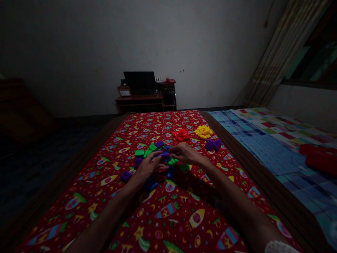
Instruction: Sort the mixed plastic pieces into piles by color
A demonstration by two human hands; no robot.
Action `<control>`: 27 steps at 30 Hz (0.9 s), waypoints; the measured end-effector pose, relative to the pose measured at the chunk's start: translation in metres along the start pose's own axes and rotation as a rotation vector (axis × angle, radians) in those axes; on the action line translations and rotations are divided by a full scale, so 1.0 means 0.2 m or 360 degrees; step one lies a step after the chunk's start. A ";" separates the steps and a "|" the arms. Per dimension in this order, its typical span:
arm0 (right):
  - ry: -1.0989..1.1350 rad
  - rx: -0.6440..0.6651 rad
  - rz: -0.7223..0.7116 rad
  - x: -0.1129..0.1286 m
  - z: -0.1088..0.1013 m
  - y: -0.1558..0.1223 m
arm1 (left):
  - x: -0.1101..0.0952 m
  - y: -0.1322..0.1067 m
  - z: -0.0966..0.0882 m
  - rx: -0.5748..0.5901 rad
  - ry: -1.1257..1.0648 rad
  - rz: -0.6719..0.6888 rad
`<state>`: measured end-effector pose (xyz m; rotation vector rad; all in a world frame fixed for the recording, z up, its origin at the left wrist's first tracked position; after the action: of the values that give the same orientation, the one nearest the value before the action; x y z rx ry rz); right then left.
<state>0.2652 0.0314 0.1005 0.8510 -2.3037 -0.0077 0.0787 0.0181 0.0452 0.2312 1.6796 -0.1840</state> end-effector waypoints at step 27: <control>-0.0737 -0.0885 0.1267 -0.54 -0.41 -0.48 | -0.04 -0.03 -0.41 0.0068 0.2020 0.0246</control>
<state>0.4295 0.0360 0.0798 -0.4074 -2.6990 -0.5110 -0.0017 0.0325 0.0634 0.5836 2.8969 0.0827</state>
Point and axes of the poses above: each hand's wrist, its own y-axis towards the middle knuckle, its own z-axis out of the palm, x = y × z, the point moved 2 cm from there along y, towards the middle knuckle, and after that the axes turned 5 degrees about z, right-handed, at the moved point
